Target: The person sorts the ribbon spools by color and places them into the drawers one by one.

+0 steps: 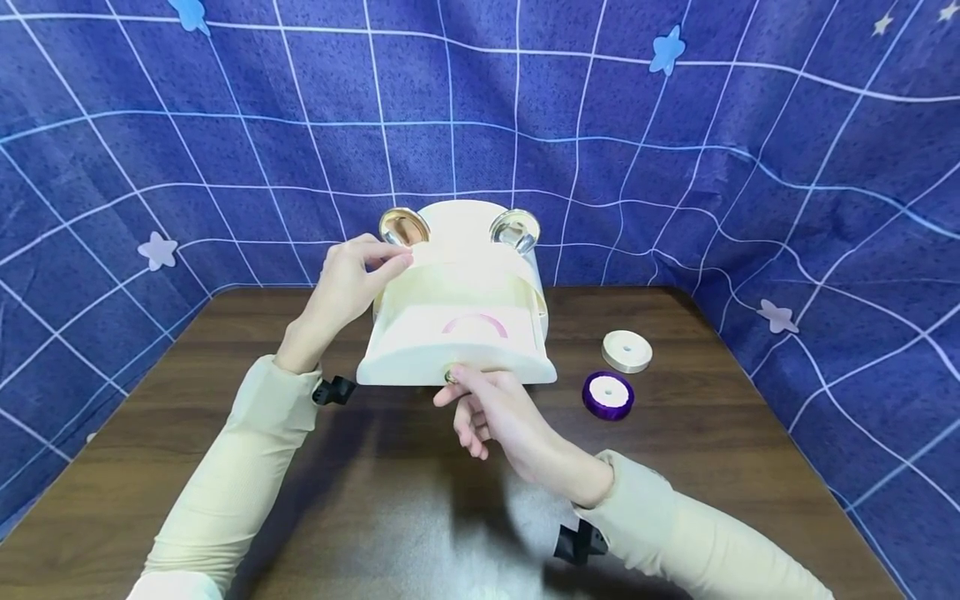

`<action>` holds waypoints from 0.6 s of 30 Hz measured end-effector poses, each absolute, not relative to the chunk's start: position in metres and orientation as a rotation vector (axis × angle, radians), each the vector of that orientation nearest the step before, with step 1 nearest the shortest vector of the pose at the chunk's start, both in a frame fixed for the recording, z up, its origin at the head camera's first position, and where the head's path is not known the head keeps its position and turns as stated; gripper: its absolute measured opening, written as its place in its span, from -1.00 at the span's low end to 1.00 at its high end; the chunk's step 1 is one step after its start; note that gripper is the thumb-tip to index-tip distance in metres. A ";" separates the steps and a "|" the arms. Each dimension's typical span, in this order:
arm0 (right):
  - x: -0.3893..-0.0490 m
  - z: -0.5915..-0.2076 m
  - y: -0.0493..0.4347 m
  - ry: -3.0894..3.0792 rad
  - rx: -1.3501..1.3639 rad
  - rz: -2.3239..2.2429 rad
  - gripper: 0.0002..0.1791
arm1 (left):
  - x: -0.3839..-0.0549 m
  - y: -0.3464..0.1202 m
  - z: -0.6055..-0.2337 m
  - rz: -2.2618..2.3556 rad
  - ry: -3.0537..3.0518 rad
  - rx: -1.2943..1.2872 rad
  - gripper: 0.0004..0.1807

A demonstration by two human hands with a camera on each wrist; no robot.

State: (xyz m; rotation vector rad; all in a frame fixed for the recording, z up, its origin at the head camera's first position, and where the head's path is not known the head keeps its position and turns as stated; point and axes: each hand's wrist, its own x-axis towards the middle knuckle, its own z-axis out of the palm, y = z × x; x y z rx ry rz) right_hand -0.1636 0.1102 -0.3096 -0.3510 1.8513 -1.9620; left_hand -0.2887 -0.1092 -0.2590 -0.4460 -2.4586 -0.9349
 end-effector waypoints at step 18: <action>-0.173 -0.308 0.111 1.886 -0.368 -1.955 -0.54 | -0.288 -0.110 -0.259 -0.927 -2.454 -0.447 -0.71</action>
